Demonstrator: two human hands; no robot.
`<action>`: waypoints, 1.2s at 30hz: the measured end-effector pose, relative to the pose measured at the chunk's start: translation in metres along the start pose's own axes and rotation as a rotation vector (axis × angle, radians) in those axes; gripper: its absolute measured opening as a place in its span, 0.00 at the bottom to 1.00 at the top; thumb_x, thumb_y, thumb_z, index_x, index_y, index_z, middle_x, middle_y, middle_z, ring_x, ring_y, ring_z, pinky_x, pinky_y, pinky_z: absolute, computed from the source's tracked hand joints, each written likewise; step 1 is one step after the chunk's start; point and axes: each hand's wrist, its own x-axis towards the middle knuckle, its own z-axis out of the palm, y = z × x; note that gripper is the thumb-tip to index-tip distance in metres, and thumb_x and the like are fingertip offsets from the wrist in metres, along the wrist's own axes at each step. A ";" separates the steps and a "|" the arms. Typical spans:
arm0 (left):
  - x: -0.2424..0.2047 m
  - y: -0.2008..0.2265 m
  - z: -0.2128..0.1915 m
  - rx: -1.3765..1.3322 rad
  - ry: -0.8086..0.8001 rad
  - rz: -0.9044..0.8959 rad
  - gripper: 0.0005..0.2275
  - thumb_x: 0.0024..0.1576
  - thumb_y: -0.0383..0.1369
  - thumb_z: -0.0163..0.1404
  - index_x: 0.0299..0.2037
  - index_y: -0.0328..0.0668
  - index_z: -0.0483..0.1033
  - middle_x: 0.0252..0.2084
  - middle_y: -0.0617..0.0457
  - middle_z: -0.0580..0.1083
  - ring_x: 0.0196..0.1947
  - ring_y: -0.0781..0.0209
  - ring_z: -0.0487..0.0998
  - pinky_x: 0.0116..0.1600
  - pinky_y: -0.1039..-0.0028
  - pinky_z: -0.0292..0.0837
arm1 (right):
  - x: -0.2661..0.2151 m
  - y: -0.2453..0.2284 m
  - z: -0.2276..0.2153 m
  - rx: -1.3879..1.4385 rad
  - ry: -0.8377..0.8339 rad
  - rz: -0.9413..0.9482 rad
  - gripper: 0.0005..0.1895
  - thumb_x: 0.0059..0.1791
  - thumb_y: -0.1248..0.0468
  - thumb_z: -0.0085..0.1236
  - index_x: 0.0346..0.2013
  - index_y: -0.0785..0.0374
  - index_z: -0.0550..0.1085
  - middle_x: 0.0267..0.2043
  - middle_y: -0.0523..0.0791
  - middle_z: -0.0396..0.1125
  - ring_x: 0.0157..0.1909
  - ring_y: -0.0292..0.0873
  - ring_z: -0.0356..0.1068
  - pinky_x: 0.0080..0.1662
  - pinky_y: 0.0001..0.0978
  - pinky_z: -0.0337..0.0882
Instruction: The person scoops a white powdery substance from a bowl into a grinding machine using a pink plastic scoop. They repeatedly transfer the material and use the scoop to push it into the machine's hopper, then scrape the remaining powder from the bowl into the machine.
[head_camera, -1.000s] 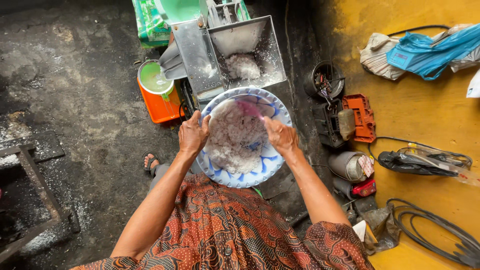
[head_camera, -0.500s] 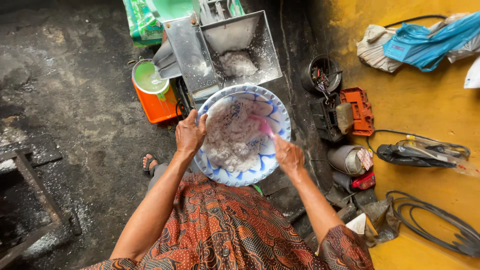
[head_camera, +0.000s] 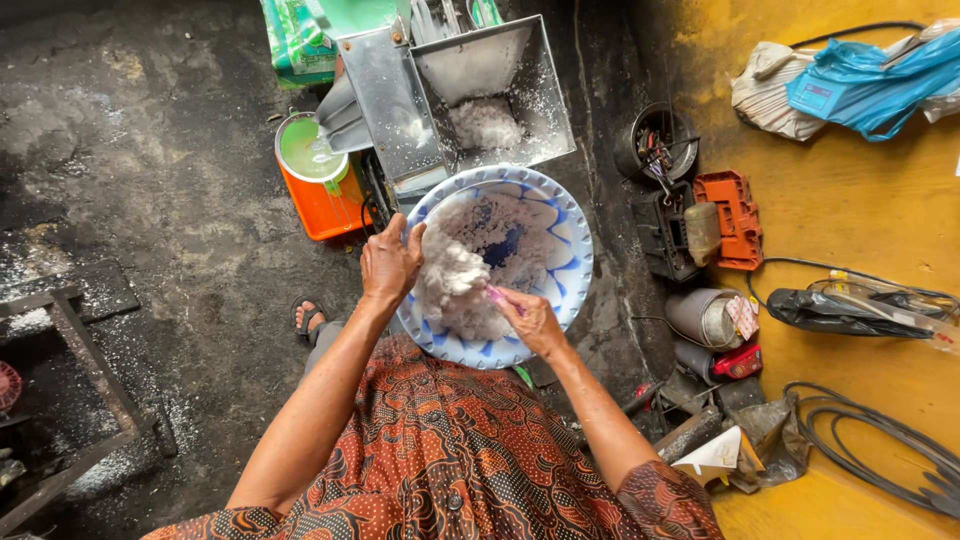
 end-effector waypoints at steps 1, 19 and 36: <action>0.001 -0.001 0.001 -0.003 0.000 0.000 0.15 0.63 0.48 0.47 0.37 0.45 0.71 0.29 0.28 0.75 0.38 0.24 0.79 0.43 0.39 0.74 | -0.001 0.007 -0.005 -0.003 0.001 0.000 0.17 0.53 0.60 0.57 0.55 0.62 0.79 0.52 0.58 0.74 0.56 0.61 0.72 0.56 0.53 0.73; 0.000 0.005 -0.013 -0.027 -0.048 -0.024 0.14 0.63 0.49 0.47 0.38 0.47 0.72 0.30 0.31 0.76 0.39 0.25 0.79 0.45 0.40 0.74 | -0.025 -0.052 -0.098 0.033 -0.019 0.121 0.15 0.54 0.63 0.57 0.54 0.60 0.80 0.17 0.46 0.68 0.23 0.35 0.60 0.31 0.27 0.67; -0.001 0.003 -0.012 -0.034 -0.035 -0.002 0.15 0.62 0.49 0.47 0.39 0.47 0.72 0.29 0.30 0.75 0.38 0.23 0.79 0.44 0.38 0.74 | 0.197 -0.102 -0.127 -1.003 0.175 -0.036 0.26 0.57 0.61 0.32 0.70 0.52 0.65 0.45 0.54 0.68 0.44 0.68 0.75 0.49 0.64 0.75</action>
